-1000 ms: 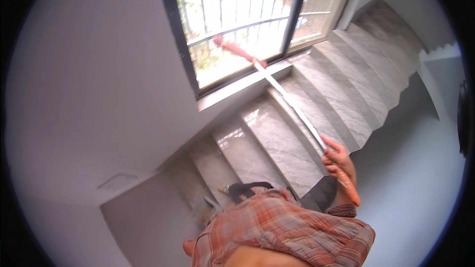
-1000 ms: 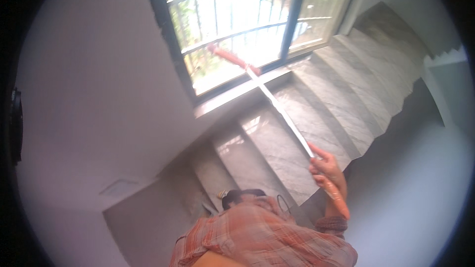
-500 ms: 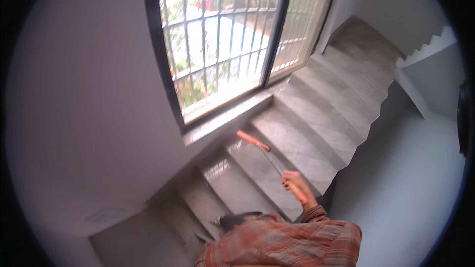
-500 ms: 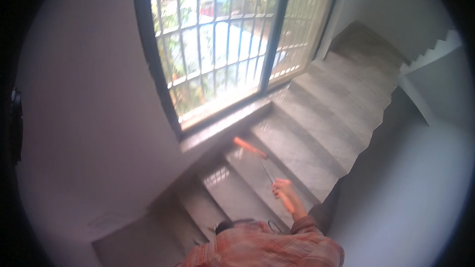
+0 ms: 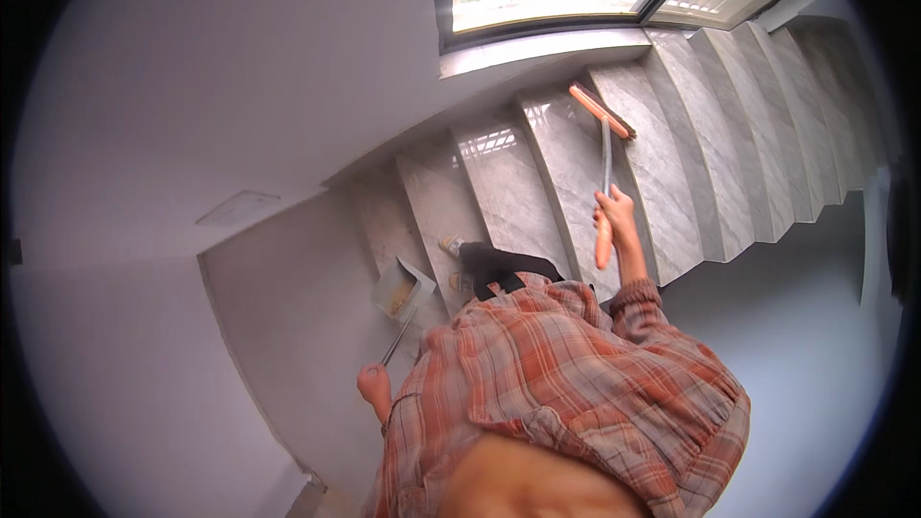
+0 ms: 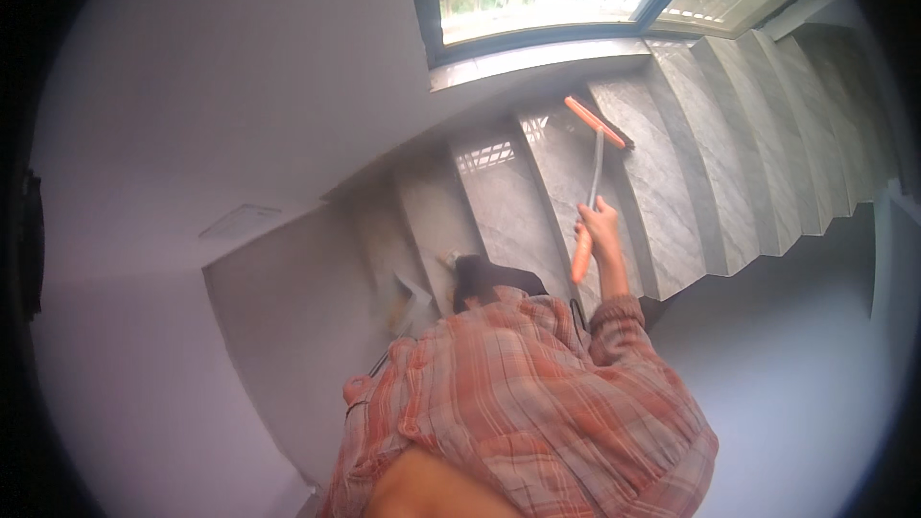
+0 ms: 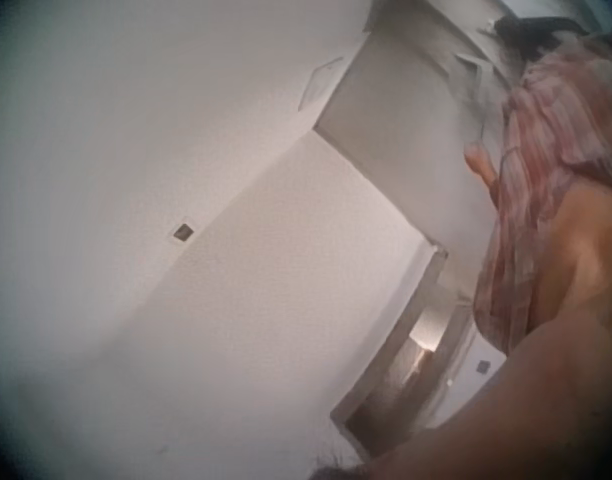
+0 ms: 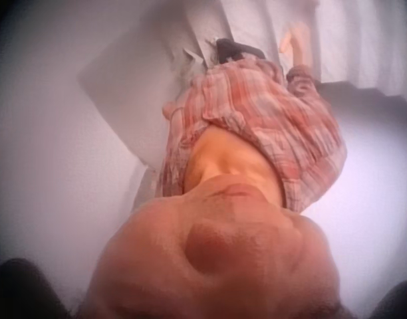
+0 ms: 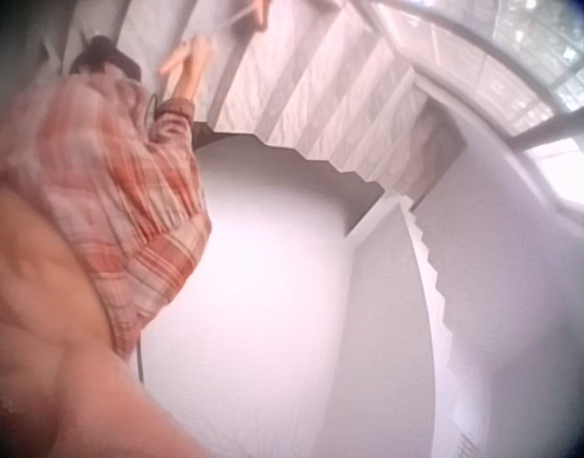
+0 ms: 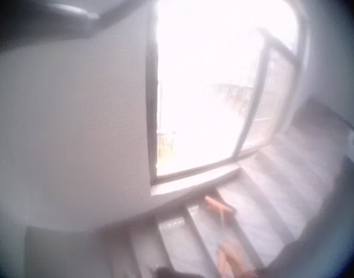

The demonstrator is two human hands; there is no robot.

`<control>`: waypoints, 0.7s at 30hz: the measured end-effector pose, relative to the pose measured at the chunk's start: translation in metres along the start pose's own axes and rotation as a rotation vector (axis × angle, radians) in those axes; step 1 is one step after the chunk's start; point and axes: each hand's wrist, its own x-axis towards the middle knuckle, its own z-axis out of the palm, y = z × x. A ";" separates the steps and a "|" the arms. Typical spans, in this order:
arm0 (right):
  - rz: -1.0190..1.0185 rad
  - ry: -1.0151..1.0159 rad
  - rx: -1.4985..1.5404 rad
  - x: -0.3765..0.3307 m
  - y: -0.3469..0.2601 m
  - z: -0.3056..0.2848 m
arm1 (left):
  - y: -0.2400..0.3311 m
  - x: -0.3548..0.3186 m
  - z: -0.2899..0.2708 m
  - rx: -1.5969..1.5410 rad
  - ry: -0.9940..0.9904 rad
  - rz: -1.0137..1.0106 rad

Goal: The person sweeps a spiral staircase with a broom and dustpan, moving downward step by step. They sweep debris into the dustpan and continue sweeping the floor at the bottom of the stairs.

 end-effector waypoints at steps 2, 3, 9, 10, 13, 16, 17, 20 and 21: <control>0.020 -0.037 0.026 0.008 0.023 0.028 | -0.006 -0.015 -0.003 0.016 0.043 -0.019; 0.051 -0.084 -0.039 0.017 0.029 0.043 | -0.006 -0.019 -0.004 0.025 0.070 -0.021; 0.250 -0.425 -0.201 0.003 0.071 0.097 | -0.011 -0.031 -0.008 0.071 0.073 -0.069; 0.310 -0.502 -0.198 -0.002 0.072 0.101 | -0.011 -0.032 -0.010 0.073 0.084 -0.061; 0.441 -0.632 -0.088 -0.024 0.070 0.117 | -0.016 -0.037 -0.013 0.055 0.081 -0.083; 0.499 -0.705 -0.055 -0.044 0.058 0.121 | -0.026 -0.038 -0.012 0.070 0.053 -0.129; 0.462 -0.725 -0.077 -0.049 0.051 0.118 | -0.030 -0.036 -0.013 0.078 0.032 -0.111; 0.317 -0.751 -0.265 -0.064 0.025 0.087 | -0.041 -0.032 -0.009 0.038 -0.015 -0.037; 0.313 -0.712 -0.281 -0.070 0.015 0.072 | -0.043 -0.033 -0.007 0.022 -0.026 -0.085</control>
